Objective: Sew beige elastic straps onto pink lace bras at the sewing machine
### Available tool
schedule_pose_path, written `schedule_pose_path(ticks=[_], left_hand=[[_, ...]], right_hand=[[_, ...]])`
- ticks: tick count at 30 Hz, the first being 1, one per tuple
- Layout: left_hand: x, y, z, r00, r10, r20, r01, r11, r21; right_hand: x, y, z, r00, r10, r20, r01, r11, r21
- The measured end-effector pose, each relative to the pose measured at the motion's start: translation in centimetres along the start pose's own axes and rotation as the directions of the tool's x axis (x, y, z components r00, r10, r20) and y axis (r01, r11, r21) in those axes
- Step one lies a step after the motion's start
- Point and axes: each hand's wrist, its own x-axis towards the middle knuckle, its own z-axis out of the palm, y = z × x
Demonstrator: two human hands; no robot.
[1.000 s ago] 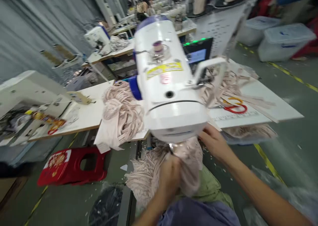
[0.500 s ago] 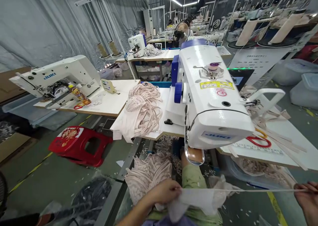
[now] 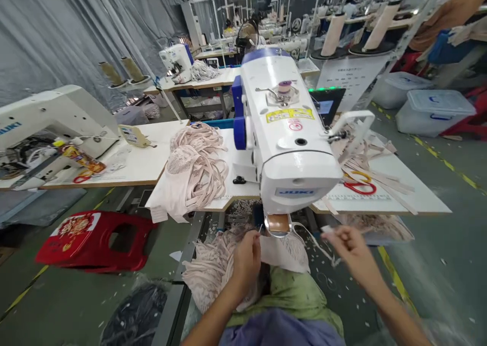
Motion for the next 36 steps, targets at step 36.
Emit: schedule_pose_path(ticks=[36], left_hand=[[-1.3, 7.4, -5.3, 0.804, 0.461, 0.374, -0.509, 0.86, 0.035]], right_hand=[[-1.9, -11.0, 5.9, 0.723, -0.192, 0.663, 0.266, 0.964, -0.011]])
